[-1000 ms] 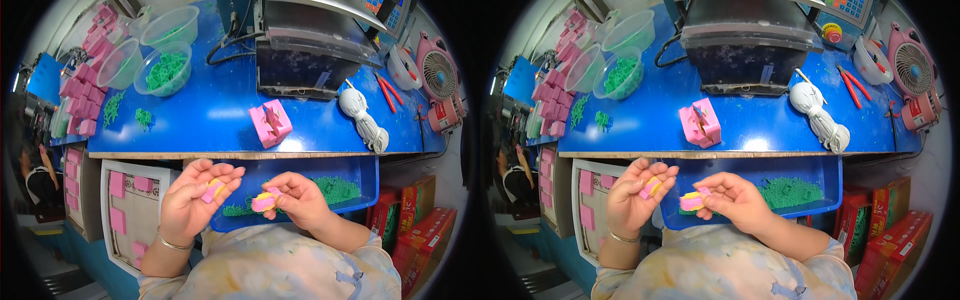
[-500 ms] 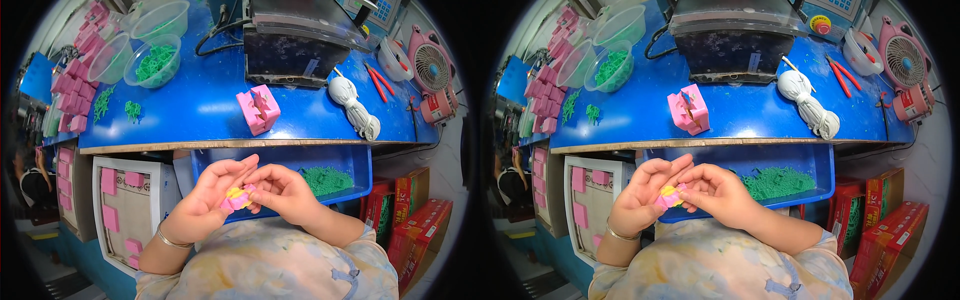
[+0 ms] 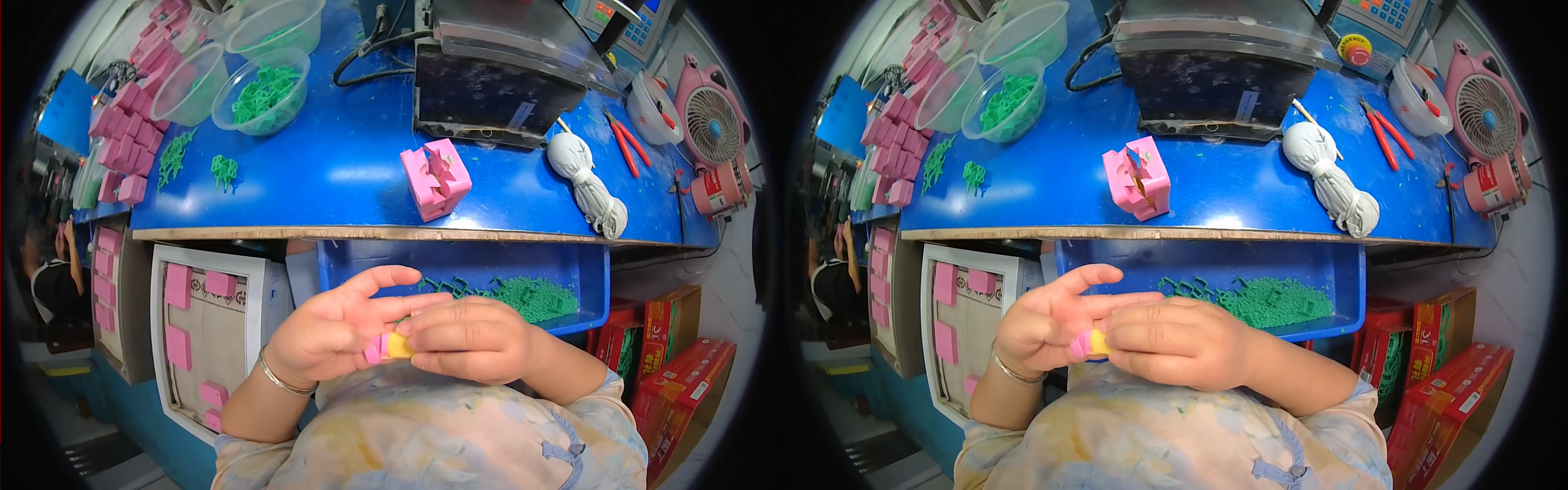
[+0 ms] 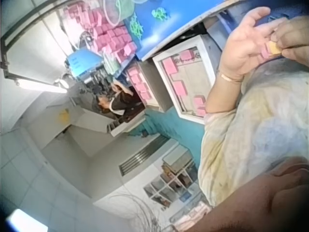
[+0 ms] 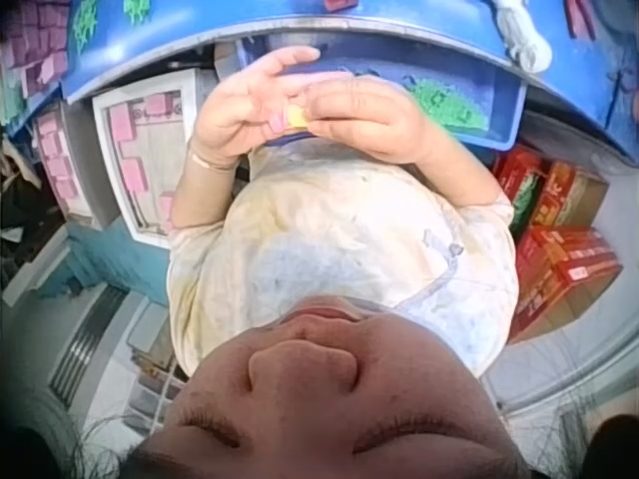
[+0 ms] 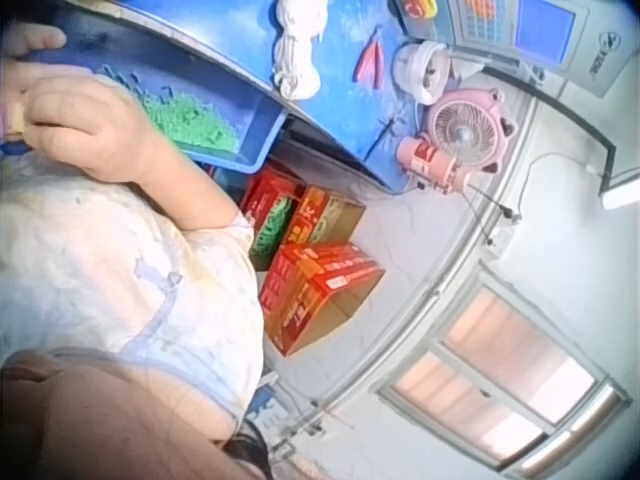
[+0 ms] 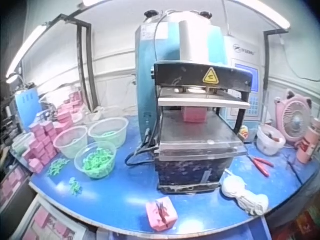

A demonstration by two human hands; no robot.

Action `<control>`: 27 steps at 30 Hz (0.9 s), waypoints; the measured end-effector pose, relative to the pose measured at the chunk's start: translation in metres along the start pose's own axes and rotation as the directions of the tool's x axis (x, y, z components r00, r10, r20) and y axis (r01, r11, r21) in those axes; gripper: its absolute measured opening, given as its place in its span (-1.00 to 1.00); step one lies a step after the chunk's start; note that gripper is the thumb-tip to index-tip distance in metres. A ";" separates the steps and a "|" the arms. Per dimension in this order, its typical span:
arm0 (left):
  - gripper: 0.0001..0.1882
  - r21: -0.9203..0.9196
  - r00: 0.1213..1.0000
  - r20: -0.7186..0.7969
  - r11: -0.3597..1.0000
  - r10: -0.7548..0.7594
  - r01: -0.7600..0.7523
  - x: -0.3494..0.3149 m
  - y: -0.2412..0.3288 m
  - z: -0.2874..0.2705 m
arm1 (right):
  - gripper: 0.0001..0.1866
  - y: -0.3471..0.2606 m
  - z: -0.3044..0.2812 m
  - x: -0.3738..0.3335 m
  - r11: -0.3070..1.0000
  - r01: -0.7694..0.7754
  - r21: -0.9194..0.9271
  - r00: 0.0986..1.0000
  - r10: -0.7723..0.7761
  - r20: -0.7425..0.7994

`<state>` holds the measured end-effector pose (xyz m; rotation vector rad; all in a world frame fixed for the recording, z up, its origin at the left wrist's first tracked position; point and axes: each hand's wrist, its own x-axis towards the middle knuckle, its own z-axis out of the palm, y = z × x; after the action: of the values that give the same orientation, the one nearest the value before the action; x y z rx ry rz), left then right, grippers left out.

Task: Placing green plastic figurines into pink molds and assembling components.

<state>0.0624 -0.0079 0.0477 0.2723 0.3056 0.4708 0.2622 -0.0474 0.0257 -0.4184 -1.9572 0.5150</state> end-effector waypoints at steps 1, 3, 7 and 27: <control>-0.30 0.031 0.999 0.036 0.999 -0.024 0.023 0.000 -0.001 0.000 | -0.84 -0.001 0.000 0.000 0.999 0.002 0.033 1.000 -0.003 0.017; -0.30 0.057 0.996 0.072 0.997 -0.046 0.042 0.001 -0.003 -0.001 | -0.83 -0.001 0.000 0.000 0.998 0.018 0.055 1.000 -0.019 0.023; -0.30 0.014 0.994 0.065 0.996 -0.091 0.091 0.005 -0.002 -0.002 | -0.84 0.001 -0.003 -0.001 0.993 -0.024 0.113 0.999 0.020 0.041; -0.36 -0.111 0.976 -0.081 0.971 0.202 -0.210 0.015 -0.023 -0.004 | -0.36 -0.002 0.020 0.000 0.864 -0.376 -0.334 0.918 0.301 -0.258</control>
<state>0.0827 -0.0194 0.0337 0.1719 0.3168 0.7027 0.2440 -0.0524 0.0196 -1.0394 -1.7917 0.2955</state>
